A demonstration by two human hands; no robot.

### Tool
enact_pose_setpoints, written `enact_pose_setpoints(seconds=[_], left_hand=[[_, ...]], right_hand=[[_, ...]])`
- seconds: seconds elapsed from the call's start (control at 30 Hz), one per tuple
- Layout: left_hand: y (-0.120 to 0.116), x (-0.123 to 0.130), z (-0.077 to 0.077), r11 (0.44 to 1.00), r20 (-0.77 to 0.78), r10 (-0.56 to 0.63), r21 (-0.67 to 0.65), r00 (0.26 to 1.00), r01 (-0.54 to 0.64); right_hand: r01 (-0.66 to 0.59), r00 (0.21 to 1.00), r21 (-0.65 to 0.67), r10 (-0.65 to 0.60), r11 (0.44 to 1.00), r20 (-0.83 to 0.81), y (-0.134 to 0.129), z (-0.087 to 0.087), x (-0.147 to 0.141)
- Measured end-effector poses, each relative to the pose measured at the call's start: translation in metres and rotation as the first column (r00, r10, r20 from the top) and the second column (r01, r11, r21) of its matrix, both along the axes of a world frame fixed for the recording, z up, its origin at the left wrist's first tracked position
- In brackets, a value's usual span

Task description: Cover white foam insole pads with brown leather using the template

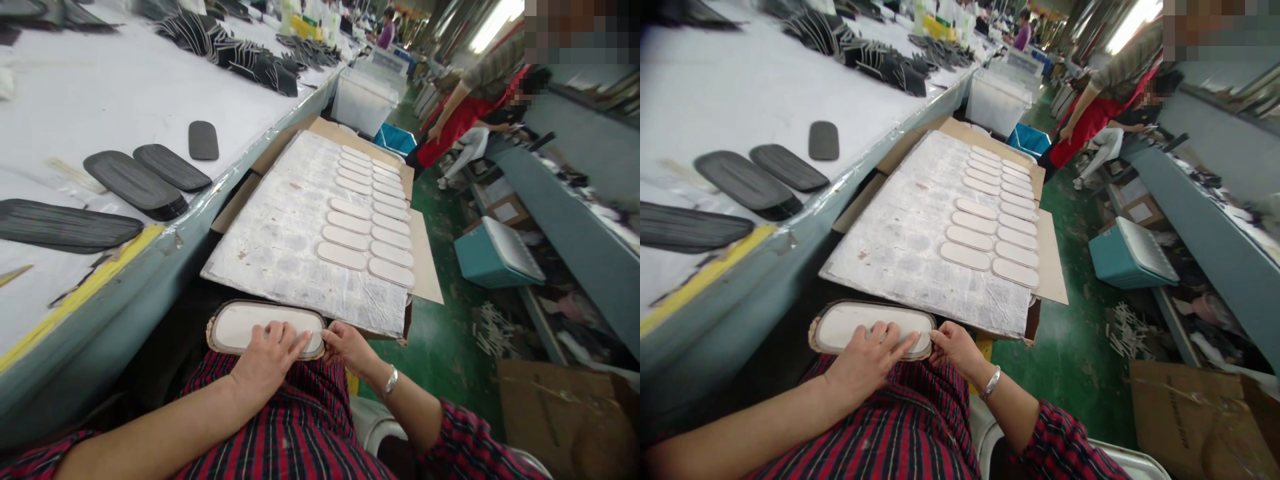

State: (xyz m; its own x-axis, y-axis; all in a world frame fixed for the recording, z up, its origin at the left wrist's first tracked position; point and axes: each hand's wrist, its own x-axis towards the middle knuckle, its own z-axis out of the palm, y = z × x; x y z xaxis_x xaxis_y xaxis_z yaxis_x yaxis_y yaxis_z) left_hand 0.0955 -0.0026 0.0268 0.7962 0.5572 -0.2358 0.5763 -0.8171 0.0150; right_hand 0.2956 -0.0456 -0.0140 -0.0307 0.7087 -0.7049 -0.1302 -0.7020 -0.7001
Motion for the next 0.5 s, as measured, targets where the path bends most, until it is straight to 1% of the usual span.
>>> enact_pose_setpoints(seconds=[0.1,0.17,0.2,0.23,0.27,0.3,0.33,0.37,0.4,0.43,0.47,0.5], left_hand=[[-0.007,0.002,0.005,0.998,0.043,0.04,-0.049,0.998,-0.038],[-0.012,-0.004,0.008,0.99,0.127,0.111,-0.105,0.986,-0.098],[-0.013,-0.01,0.01,0.979,0.192,0.15,-0.163,0.97,-0.119],[-0.013,-0.02,0.011,0.96,0.272,0.195,-0.249,0.942,-0.127],[-0.011,-0.033,0.011,0.926,0.366,0.266,-0.355,0.892,-0.13],[-0.007,-0.049,0.01,0.873,0.463,0.374,-0.469,0.804,-0.136],[-0.002,-0.066,0.007,0.801,0.54,0.509,-0.582,0.67,-0.14],[0.005,-0.083,0.002,0.71,0.581,0.669,-0.684,0.463,-0.168],[0.013,-0.099,-0.006,0.59,0.556,0.806,-0.784,0.206,-0.192],[0.021,-0.113,-0.014,0.457,0.47,0.882,-0.873,-0.04,-0.173],[0.028,-0.123,-0.024,0.327,0.34,0.918,-0.94,-0.205,-0.097],[0.035,-0.13,-0.035,0.212,0.203,0.948,-0.977,-0.245,0.008]], right_hand=[[-0.044,0.996,-0.026,0.045,0.999,0.072,0.002,0.012,-0.003],[-0.05,0.995,-0.024,0.052,0.998,0.084,0.001,0.016,-0.004],[-0.05,0.995,-0.018,0.051,0.999,0.088,0.0,0.017,-0.004],[-0.05,0.994,-0.013,0.051,0.999,0.093,0.0,0.017,-0.005],[-0.049,0.994,-0.008,0.05,0.999,0.099,-0.001,0.016,-0.005],[-0.05,0.994,-0.007,0.05,0.999,0.101,-0.002,0.015,-0.005],[-0.051,0.993,-0.006,0.051,0.999,0.102,-0.003,0.014,-0.005],[-0.05,0.994,-0.005,0.051,0.999,0.101,-0.003,0.013,-0.005],[-0.048,0.994,-0.006,0.048,0.999,0.098,-0.003,0.012,-0.005],[-0.045,0.995,-0.006,0.045,0.999,0.093,-0.003,0.011,-0.005],[-0.043,0.995,-0.006,0.044,0.999,0.084,-0.003,0.01,-0.005],[-0.042,0.997,-0.006,0.042,0.999,0.07,-0.003,0.009,-0.004]])
